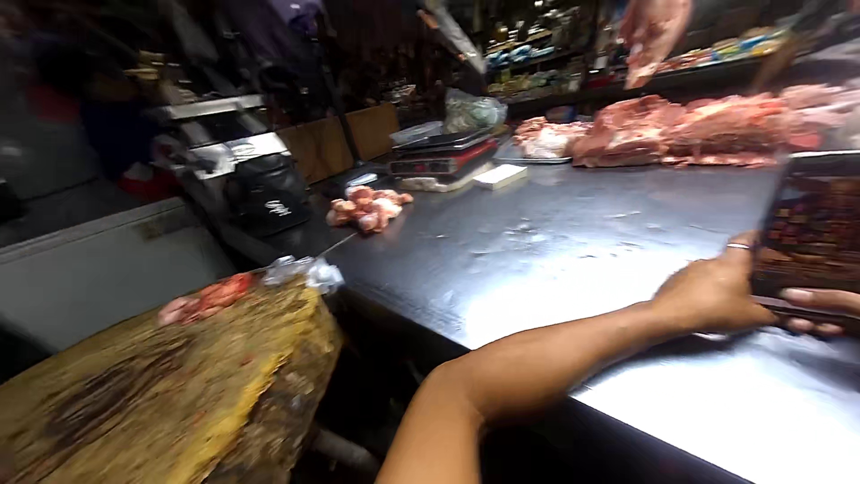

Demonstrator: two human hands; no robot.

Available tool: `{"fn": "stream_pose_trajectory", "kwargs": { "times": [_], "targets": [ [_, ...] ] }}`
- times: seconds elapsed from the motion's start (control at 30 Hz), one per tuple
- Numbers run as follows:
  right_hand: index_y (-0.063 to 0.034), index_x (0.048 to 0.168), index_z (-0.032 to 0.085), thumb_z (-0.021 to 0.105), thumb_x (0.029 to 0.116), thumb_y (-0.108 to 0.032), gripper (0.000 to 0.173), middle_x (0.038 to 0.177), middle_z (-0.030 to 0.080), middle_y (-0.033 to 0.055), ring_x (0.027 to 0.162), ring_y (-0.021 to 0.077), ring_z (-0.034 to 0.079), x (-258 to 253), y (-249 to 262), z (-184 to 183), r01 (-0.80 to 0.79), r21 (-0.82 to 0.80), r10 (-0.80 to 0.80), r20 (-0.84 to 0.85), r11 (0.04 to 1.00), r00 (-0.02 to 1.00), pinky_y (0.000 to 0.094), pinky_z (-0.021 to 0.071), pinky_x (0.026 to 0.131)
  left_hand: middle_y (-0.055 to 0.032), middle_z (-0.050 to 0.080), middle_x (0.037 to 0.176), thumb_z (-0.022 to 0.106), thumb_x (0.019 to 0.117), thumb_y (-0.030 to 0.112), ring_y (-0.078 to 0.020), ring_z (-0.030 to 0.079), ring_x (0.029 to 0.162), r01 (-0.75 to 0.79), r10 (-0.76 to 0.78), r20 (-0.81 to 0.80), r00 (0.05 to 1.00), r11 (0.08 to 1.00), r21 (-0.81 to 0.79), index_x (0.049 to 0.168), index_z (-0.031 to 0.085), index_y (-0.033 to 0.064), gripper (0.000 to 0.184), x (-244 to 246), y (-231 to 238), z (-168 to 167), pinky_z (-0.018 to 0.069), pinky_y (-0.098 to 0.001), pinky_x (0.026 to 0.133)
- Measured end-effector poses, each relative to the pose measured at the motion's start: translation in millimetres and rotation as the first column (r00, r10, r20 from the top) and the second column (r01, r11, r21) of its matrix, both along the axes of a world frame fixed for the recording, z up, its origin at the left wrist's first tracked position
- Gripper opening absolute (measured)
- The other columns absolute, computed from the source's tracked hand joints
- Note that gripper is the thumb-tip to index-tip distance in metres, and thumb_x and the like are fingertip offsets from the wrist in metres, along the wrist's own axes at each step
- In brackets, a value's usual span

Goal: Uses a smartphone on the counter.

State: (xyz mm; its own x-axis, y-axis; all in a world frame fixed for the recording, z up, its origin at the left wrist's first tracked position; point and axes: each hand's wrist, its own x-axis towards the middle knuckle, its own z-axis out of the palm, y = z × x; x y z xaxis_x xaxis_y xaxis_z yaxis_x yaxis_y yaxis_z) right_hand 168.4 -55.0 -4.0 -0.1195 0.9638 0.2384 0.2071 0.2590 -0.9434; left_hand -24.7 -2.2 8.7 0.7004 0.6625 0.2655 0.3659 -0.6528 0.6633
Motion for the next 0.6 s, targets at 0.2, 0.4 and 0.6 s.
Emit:
{"fn": "stream_pose_trajectory", "kwargs": {
  "times": [0.2, 0.4, 0.6],
  "targets": [
    [-0.0132, 0.134, 0.050, 0.070, 0.0894, -0.009, 0.049, 0.093, 0.071, 0.0057, 0.066, 0.0140, 0.067, 7, -5, -5, 0.014, 0.047, -0.013, -0.019, 0.999, 1.000, 0.0277, 0.0584, 0.058, -0.0168, 0.072, 0.110, 0.088, 0.0766, 0.022, -0.0326, 0.071, 0.102, -0.020, 0.020, -0.007, 1.000, 1.000, -0.011, 0.156, 0.034, 0.0106, 0.096, 13, 9, -14, 0.0566, -0.0575, 0.090],
    [-0.0125, 0.138, 0.048, 0.069, 0.0929, -0.005, 0.051, 0.096, 0.070, 0.0100, 0.065, 0.0164, 0.067, 10, -10, -6, 0.014, 0.037, -0.012, -0.036, 0.999, 0.999, 0.0286, 0.0581, 0.056, -0.0146, 0.072, 0.101, 0.090, 0.0742, 0.020, -0.0305, 0.072, 0.094, -0.102, 0.102, -0.015, 0.995, 0.995, -0.005, 0.154, 0.033, 0.0129, 0.099, 17, 1, -12, 0.0580, -0.0555, 0.082],
    [-0.0108, 0.136, 0.048, 0.064, 0.0896, 0.000, 0.050, 0.098, 0.070, 0.0095, 0.066, 0.0156, 0.067, 7, -15, -1, 0.039, 0.039, -0.038, -0.012, 0.999, 0.999, 0.0268, 0.0563, 0.054, -0.0130, 0.072, 0.103, 0.090, 0.0726, 0.019, -0.0286, 0.072, 0.098, -0.110, 0.108, -0.033, 0.994, 0.993, -0.035, 0.152, 0.034, 0.0134, 0.098, 20, 5, -14, 0.0574, -0.0547, 0.086]
  ]
}}
